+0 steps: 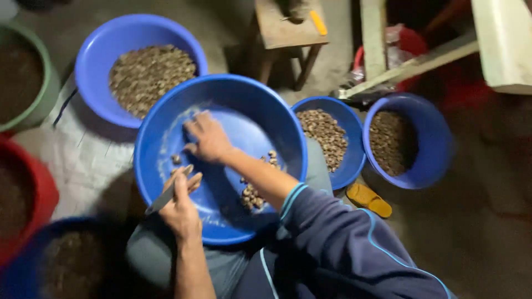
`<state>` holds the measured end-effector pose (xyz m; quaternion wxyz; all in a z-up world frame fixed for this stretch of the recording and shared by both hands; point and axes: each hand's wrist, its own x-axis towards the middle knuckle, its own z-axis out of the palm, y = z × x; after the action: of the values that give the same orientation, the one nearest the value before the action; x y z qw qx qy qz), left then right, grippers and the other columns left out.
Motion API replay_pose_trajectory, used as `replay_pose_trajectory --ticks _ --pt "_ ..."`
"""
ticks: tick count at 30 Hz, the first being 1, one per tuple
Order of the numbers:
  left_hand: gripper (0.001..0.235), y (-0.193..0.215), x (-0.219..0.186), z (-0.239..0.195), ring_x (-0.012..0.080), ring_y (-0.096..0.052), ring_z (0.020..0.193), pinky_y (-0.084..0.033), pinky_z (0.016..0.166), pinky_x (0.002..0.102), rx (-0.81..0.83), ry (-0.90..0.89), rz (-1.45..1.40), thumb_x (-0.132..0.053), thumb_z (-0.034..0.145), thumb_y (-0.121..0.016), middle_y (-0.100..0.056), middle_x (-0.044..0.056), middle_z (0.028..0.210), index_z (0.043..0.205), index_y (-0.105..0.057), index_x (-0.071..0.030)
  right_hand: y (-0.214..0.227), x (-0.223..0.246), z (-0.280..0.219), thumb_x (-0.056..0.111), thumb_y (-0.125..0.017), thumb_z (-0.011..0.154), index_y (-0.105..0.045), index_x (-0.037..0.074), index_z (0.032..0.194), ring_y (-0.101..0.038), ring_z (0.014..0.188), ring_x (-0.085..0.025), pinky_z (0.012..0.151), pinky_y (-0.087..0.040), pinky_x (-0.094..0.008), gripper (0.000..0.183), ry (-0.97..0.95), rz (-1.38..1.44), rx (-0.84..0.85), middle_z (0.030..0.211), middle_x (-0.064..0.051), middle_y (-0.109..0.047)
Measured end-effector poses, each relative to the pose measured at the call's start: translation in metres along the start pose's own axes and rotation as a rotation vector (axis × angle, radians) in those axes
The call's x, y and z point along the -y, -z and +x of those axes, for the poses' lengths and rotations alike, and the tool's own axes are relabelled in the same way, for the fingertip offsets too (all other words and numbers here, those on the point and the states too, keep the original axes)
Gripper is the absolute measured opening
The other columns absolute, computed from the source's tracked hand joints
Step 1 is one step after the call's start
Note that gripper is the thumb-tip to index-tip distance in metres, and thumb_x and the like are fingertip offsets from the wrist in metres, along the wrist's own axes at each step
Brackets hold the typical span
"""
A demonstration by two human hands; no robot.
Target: The person sits on the floor surrounded by several large plastic bowls filled with nuts. Using a small knife, they pick up individual nuts from a central blue bowl, peel the outer shell, and place the processed nuts into a separate bowl to the right.
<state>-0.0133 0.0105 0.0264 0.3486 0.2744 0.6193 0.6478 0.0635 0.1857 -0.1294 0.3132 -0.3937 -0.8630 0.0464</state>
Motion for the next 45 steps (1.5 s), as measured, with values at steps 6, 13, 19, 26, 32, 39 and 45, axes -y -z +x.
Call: replay_pose_trajectory --ticks 6,13,19,26,32,39,45 --pt "0.029 -0.003 -0.015 -0.003 0.0282 -0.075 0.095 -0.058 0.077 0.028 0.098 0.032 0.023 -0.009 0.108 -0.049 -0.07 0.021 0.118 0.128 -0.058 0.01 0.008 0.051 -0.042 0.039 -0.056 0.091 -0.046 0.014 0.147 -0.029 0.155 -0.037 0.117 -0.033 -0.048 0.063 0.203 0.007 0.313 0.161 -0.016 -0.039" --pt "0.029 -0.008 -0.022 -0.009 0.0262 -0.075 0.093 -0.058 0.078 0.027 0.127 0.032 0.037 -0.01 0.109 -0.049 -0.07 0.02 0.119 0.127 -0.058 0.01 0.062 0.054 -0.088 0.025 -0.054 0.092 -0.061 0.01 0.112 -0.046 0.134 -0.034 0.102 -0.043 -0.041 0.026 0.323 -0.057 0.371 0.134 -0.016 -0.055" --pt "0.027 -0.01 -0.017 -0.016 0.0187 -0.074 0.09 -0.054 0.07 0.022 0.131 0.085 0.167 -0.012 0.109 -0.053 -0.074 0.013 0.112 0.127 -0.063 0.006 0.095 0.029 -0.119 0.021 -0.058 0.09 -0.063 0.012 0.103 -0.054 0.093 -0.029 0.075 -0.048 -0.039 0.016 0.221 -0.093 0.445 0.103 -0.012 -0.057" --pt "0.028 -0.012 -0.016 -0.022 0.024 -0.074 0.096 -0.058 0.078 0.029 0.222 0.123 0.124 -0.01 0.104 -0.058 -0.073 0.017 0.113 0.124 -0.066 0.006 0.154 0.043 -0.092 0.017 -0.068 0.087 -0.064 0.004 0.109 -0.062 0.08 -0.025 0.069 -0.053 -0.034 0.026 -0.542 0.767 0.325 0.096 -0.012 -0.065" --pt "0.026 -0.019 -0.019 -0.028 0.0183 -0.069 0.094 -0.058 0.085 0.028 0.356 0.027 0.282 -0.013 0.101 -0.063 -0.076 0.012 0.114 0.119 -0.073 0.002 0.194 0.059 -0.077 0.009 -0.056 0.102 -0.06 -0.005 0.119 -0.068 0.08 -0.017 0.067 -0.055 -0.022 0.022 -1.065 1.653 0.267 0.092 -0.013 -0.068" --pt "0.025 -0.017 -0.008 -0.028 0.0212 -0.072 0.101 -0.06 0.089 0.03 0.412 -0.043 0.263 -0.011 0.101 -0.063 -0.075 0.013 0.117 0.12 -0.072 0.003 0.208 0.072 -0.069 0.013 -0.061 0.099 -0.059 -0.009 0.121 -0.071 0.083 -0.02 0.074 -0.06 -0.028 0.031 -1.039 1.518 0.214 0.098 -0.015 -0.07" --pt "0.027 -0.021 -0.009 -0.027 0.0211 -0.071 0.097 -0.061 0.086 0.03 0.416 -0.014 0.264 -0.012 0.101 -0.063 -0.075 0.015 0.115 0.121 -0.071 0.005 0.242 0.082 -0.055 0.033 -0.058 0.1 -0.06 0.005 0.136 -0.068 0.078 -0.013 0.057 -0.046 -0.022 0.046 -1.051 1.2 0.356 0.091 -0.007 -0.071"
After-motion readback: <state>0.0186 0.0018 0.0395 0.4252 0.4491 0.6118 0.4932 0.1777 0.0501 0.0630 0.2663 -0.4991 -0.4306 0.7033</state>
